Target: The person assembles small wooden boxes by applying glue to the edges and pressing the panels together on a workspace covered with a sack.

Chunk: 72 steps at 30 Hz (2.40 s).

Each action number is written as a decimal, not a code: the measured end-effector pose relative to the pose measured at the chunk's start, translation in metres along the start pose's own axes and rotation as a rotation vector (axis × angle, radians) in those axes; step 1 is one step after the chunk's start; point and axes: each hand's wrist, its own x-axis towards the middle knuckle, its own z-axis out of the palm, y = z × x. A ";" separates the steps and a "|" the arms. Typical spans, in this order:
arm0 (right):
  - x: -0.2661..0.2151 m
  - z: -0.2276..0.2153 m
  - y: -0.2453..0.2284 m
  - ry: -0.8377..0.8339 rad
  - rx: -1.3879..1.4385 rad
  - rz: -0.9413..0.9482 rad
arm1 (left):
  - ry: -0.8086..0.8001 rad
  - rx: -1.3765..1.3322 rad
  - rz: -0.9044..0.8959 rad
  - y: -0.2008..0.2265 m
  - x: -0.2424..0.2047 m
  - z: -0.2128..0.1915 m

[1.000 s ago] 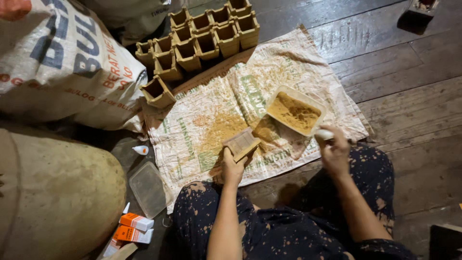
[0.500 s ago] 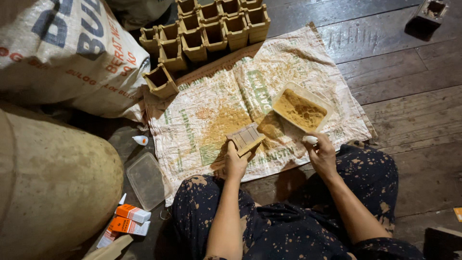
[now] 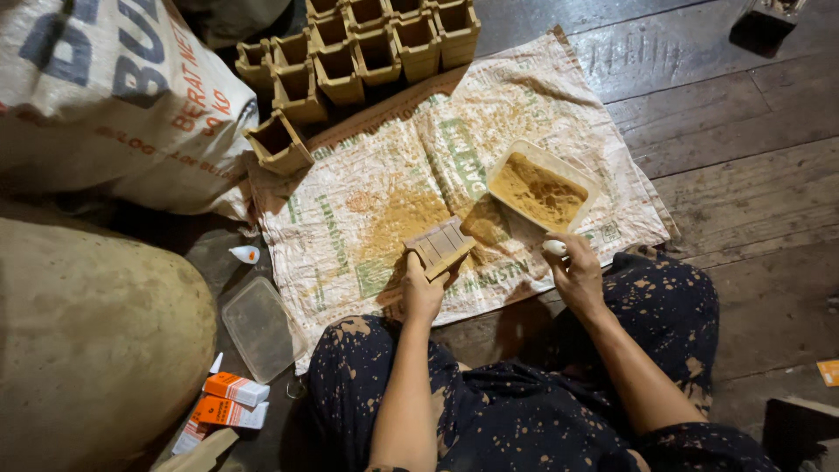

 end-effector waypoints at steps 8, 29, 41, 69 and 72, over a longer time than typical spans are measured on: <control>-0.009 0.009 -0.048 -0.118 0.005 -0.077 | -0.097 0.043 -0.035 0.037 -0.012 -0.011; -0.021 0.053 -0.106 -0.238 -0.179 -0.397 | -0.111 -0.080 0.104 0.012 -0.009 -0.009; -0.017 0.056 -0.136 -0.149 -0.279 -0.612 | -0.114 0.004 0.115 0.013 -0.015 -0.011; -0.050 0.103 -0.034 -0.284 -0.172 -0.353 | -0.117 -0.461 -0.194 0.058 -0.022 -0.017; -0.039 0.099 -0.054 -0.294 -0.033 -0.252 | -0.130 -0.371 -0.246 0.053 -0.006 -0.018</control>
